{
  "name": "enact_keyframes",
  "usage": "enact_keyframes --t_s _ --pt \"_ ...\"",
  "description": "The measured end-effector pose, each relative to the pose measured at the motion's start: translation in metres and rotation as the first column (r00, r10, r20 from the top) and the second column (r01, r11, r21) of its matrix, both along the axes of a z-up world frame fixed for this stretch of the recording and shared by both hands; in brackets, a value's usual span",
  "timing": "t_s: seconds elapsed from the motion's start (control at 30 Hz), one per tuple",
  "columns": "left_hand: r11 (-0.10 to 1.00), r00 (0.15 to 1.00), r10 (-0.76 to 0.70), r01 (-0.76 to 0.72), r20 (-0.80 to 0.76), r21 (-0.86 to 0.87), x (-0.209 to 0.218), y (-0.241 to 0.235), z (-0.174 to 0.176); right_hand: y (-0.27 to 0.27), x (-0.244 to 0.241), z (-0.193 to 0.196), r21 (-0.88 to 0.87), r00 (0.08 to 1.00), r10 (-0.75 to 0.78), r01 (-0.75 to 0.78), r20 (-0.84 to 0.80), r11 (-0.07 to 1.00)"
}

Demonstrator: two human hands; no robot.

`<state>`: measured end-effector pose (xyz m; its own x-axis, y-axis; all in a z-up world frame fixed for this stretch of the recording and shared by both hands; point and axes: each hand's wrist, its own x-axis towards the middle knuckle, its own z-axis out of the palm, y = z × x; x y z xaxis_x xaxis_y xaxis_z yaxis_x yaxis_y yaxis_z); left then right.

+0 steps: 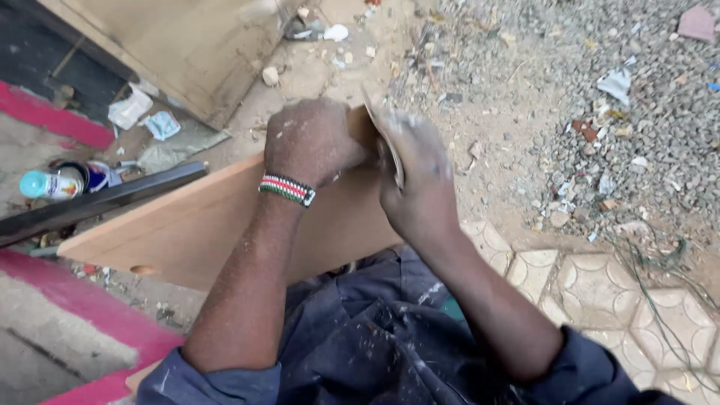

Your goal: The person sands the edges and surface of a rectangular wooden board using a sanding block. They hold the board with their left hand and rub the sanding block back and forth along the edges and face of the wood.

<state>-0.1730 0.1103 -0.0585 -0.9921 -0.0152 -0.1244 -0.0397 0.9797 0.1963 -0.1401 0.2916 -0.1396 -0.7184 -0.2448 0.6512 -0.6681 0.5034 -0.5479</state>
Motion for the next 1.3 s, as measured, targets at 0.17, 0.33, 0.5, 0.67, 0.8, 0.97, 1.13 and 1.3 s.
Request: enact_keyframes --t_s 0.17,0.33,0.5,0.67,0.8,0.97,1.13,1.3 --pt "0.999 0.996 0.015 -0.019 0.089 0.040 0.002 -0.017 0.002 0.026 0.022 -0.090 0.054 0.984 0.010 -0.020 0.176 0.998" --pt "0.998 0.999 -0.035 0.033 0.038 0.058 0.006 -0.004 -0.002 0.018 0.012 -0.052 0.121 0.991 -0.040 0.024 0.128 0.992" --pt "0.995 0.998 -0.018 0.012 0.054 0.099 0.010 -0.011 0.000 0.032 0.015 -0.100 0.139 0.995 0.024 -0.037 0.095 0.990" --pt "0.999 1.000 -0.014 0.013 0.022 0.029 0.014 -0.003 -0.002 0.030 0.007 -0.080 0.126 0.990 0.009 -0.027 0.143 0.992" --pt "0.999 0.999 0.019 -0.017 -0.050 0.033 0.025 0.009 0.005 0.014 -0.006 -0.025 0.104 0.997 -0.020 0.028 -0.070 0.994" --pt "0.998 1.000 -0.015 0.016 -0.021 0.058 0.024 -0.006 -0.009 0.066 0.007 -0.169 -0.110 0.859 0.143 -0.102 0.491 0.989" --pt "0.996 0.995 -0.037 0.043 -0.089 0.077 0.017 0.001 -0.030 0.064 -0.020 -0.085 -0.208 0.467 0.246 -0.132 0.849 0.969" --pt "0.996 0.878 0.070 -0.034 -0.474 0.084 0.013 -0.005 -0.057 0.038 -0.052 -0.025 -0.410 0.626 0.510 -0.313 0.589 0.857"
